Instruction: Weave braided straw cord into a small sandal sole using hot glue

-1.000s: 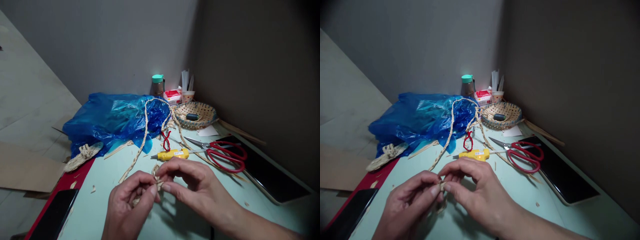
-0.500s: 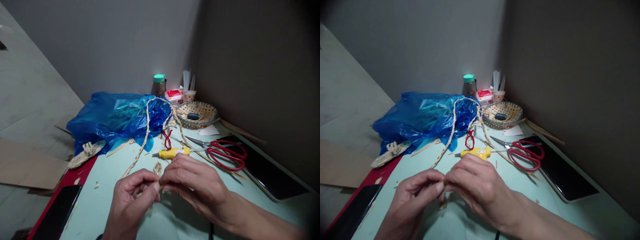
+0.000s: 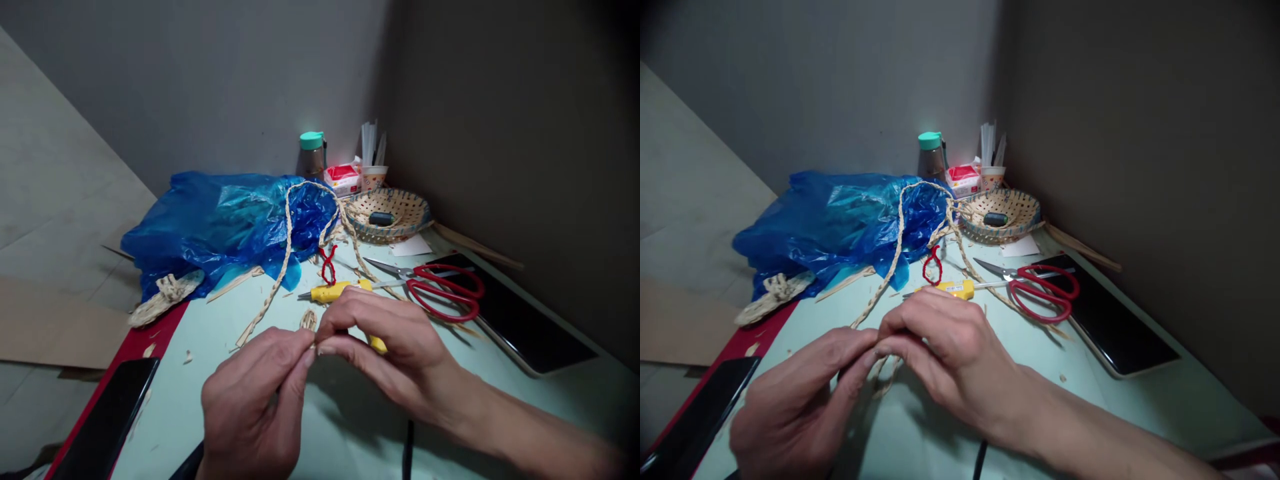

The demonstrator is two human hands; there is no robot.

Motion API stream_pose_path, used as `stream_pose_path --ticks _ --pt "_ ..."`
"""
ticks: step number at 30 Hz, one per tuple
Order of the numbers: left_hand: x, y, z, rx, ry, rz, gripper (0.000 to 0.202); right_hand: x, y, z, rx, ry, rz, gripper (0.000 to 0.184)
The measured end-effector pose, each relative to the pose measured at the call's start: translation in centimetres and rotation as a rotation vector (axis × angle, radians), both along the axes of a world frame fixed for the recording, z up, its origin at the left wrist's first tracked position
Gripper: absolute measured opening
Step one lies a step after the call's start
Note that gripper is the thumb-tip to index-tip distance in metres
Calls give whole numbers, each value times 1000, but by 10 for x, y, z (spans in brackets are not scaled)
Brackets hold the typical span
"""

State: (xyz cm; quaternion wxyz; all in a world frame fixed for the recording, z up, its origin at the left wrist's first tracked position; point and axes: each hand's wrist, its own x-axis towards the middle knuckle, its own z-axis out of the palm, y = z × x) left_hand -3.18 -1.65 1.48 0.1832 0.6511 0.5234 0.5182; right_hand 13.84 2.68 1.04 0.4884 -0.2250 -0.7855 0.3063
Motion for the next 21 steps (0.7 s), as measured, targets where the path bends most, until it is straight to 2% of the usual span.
stream_pose_path --ticks 2,4,7,13,15,17,19,21 --pt "1 -1 1 11 5 33 24 3 1 1 39 -35 47 3" --pt "3 -2 2 30 12 40 25 5 2 1 93 -71 76 7" --pt "5 -3 6 47 2 33 25 5 1 -1 167 -45 52 12" --pt "2 -6 21 -79 -1 -52 15 6 -3 4 202 -28 18 6" --pt "-8 -7 23 -75 -3 -28 15 11 -2 10 150 0 -17 4" --pt "-24 -6 21 -48 -2 100 17 20 3 18 46 49 -82 8" --pt "-42 -4 13 -139 60 227 11 32 9 27 -119 105 -136 9" --pt "-56 -1 2 -302 177 194 16 42 16 33 -308 124 -115 11"
